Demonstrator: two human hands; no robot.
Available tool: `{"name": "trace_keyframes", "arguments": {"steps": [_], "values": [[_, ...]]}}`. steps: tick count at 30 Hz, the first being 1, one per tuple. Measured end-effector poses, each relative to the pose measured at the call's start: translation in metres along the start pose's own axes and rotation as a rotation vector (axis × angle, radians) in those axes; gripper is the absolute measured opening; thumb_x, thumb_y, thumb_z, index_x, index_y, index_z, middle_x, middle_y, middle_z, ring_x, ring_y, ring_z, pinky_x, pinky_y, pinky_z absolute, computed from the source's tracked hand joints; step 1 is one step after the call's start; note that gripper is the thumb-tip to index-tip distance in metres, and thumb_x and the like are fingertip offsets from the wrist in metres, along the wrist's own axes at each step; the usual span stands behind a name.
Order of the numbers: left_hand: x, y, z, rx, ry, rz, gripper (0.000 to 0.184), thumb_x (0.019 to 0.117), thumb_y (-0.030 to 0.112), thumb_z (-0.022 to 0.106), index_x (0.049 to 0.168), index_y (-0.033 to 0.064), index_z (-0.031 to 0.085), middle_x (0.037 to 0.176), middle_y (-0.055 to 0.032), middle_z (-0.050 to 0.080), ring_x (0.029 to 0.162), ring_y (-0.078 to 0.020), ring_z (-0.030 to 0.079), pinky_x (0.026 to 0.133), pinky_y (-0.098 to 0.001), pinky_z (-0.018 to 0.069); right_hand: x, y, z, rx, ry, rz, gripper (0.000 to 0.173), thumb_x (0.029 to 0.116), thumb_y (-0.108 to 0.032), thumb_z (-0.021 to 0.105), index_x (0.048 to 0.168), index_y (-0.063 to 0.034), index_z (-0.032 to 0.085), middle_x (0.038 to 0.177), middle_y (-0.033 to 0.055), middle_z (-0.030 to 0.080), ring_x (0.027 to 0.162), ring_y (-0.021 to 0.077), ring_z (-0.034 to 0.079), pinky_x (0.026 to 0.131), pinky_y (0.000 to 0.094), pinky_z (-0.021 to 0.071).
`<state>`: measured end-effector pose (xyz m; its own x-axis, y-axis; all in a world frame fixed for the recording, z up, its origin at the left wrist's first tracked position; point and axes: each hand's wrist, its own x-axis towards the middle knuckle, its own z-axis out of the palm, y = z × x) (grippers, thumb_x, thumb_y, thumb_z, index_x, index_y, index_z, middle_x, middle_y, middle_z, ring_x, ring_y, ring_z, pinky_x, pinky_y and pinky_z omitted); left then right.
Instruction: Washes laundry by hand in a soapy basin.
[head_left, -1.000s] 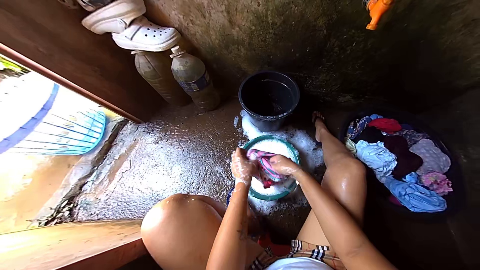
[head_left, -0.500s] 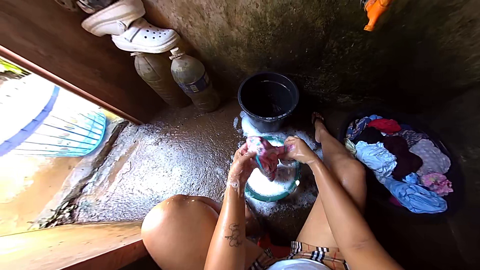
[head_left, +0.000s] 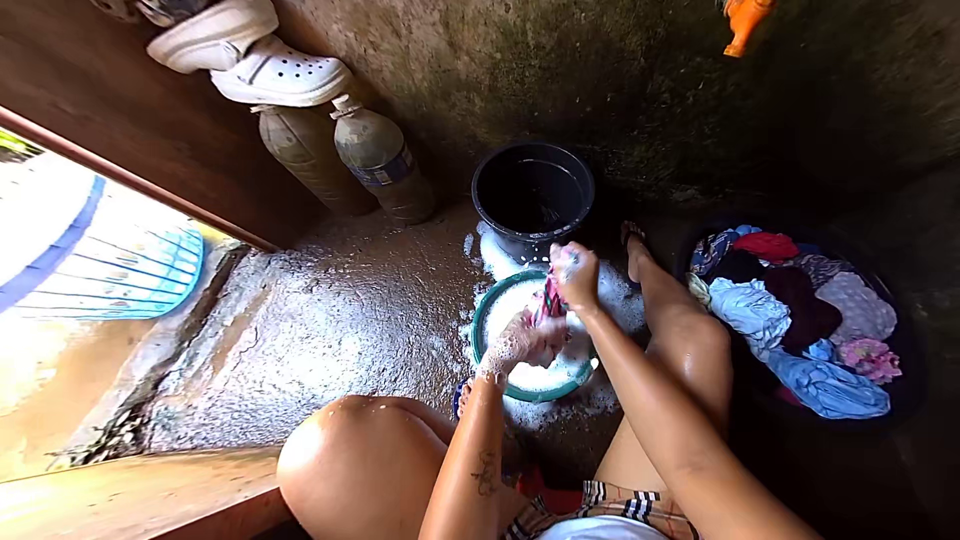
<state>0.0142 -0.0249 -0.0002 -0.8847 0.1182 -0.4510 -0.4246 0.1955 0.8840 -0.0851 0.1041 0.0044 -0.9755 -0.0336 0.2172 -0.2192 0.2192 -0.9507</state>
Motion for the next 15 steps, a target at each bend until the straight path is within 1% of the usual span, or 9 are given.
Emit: {"name": "trace_keyframes", "arguments": {"steps": [2,4,5,7,9,10,12,14,15], "values": [[0.003,-0.017,-0.011,0.417,-0.037,-0.245,0.035,0.0942,0.032,0.071,0.108,0.0004,0.069,0.096,-0.0141,0.072,0.088,-0.0246,0.07,0.082,-0.0464,0.0568,0.004,-0.017,-0.015,0.227,0.061,-0.003,0.027,0.1001,-0.033,0.062,0.087,-0.0095,0.066,0.07,0.0006,0.058,0.056,0.0086,0.052,0.051,0.0279,0.0465],[0.007,-0.031,-0.018,0.621,0.011,-0.405,0.048,0.0988,0.039,0.061,0.119,-0.0037,0.067,0.124,-0.0243,0.066,0.121,-0.0382,0.061,0.103,-0.0621,0.0452,0.001,-0.027,-0.026,0.416,0.032,-0.018,0.026,0.1025,-0.036,0.059,0.096,-0.0124,0.068,0.08,-0.0006,0.067,0.063,0.0063,0.059,0.057,0.0241,0.0513],[0.007,-0.031,-0.021,0.558,0.111,-0.375,0.047,0.0991,0.037,0.061,0.118,-0.005,0.066,0.123,-0.0247,0.066,0.12,-0.0377,0.062,0.103,-0.0613,0.0454,0.001,-0.022,-0.028,0.444,-0.034,-0.035,0.024,0.1039,-0.035,0.056,0.099,-0.0129,0.063,0.08,0.0008,0.067,0.062,0.0081,0.06,0.056,0.0257,0.0523],[0.0,-0.018,-0.024,0.222,0.321,-0.114,0.025,0.0969,0.018,0.062,0.105,-0.0055,0.067,0.095,-0.0148,0.069,0.09,-0.0213,0.066,0.086,-0.043,0.055,0.003,0.005,-0.033,0.286,-0.294,-0.062,0.022,0.0987,-0.021,0.062,0.112,-0.0064,0.052,0.079,0.0056,0.061,0.063,0.0129,0.059,0.058,0.0323,0.054],[-0.006,0.001,-0.03,-0.146,0.39,0.096,0.01,0.0946,0.002,0.058,0.098,-0.0024,0.066,0.081,-0.0024,0.067,0.077,-0.0073,0.064,0.077,-0.0285,0.0558,0.004,0.022,-0.04,-0.15,-0.593,0.021,0.053,0.0803,-0.026,0.086,0.119,-0.0007,0.059,0.086,0.0146,0.066,0.074,0.0251,0.064,0.07,0.0468,0.0568],[-0.009,0.009,-0.038,-0.228,0.387,0.157,0.008,0.0936,-0.002,0.059,0.095,-0.0016,0.067,0.079,-0.0005,0.068,0.074,-0.0055,0.065,0.075,-0.0265,0.056,0.007,0.024,-0.04,-0.389,-0.715,0.072,0.056,0.0747,-0.033,0.09,0.114,-0.0021,0.066,0.092,0.0178,0.069,0.085,0.032,0.067,0.079,0.0554,0.0554],[-0.014,0.016,-0.052,-0.243,0.337,0.285,0.009,0.0882,-0.001,0.064,0.088,0.004,0.071,0.076,0.0019,0.071,0.071,-0.0043,0.066,0.071,-0.025,0.056,0.014,0.026,-0.04,-0.681,-0.875,0.16,0.038,0.0838,-0.029,0.083,0.107,-0.0004,0.073,0.112,0.0229,0.068,0.11,0.0409,0.064,0.095,0.0646,0.0489],[-0.01,0.008,-0.05,-0.385,0.319,0.386,0.015,0.0932,0.005,0.058,0.088,0.008,0.072,0.073,0.0031,0.071,0.066,-0.0051,0.066,0.067,-0.0248,0.0574,0.015,0.029,-0.043,-0.559,-0.818,0.149,0.026,0.0881,-0.018,0.078,0.099,0.0047,0.073,0.109,0.0233,0.069,0.107,0.0377,0.065,0.094,0.0591,0.0508],[-0.004,0.001,-0.043,-0.49,0.355,0.394,0.024,0.1019,0.014,0.051,0.088,0.0093,0.069,0.07,0.0035,0.068,0.062,-0.0056,0.064,0.063,-0.0252,0.0566,0.008,0.032,-0.04,-0.296,-0.712,0.085,0.022,0.0855,-0.012,0.08,0.094,0.0062,0.072,0.102,0.0194,0.069,0.097,0.0287,0.065,0.09,0.048,0.0536]]}}
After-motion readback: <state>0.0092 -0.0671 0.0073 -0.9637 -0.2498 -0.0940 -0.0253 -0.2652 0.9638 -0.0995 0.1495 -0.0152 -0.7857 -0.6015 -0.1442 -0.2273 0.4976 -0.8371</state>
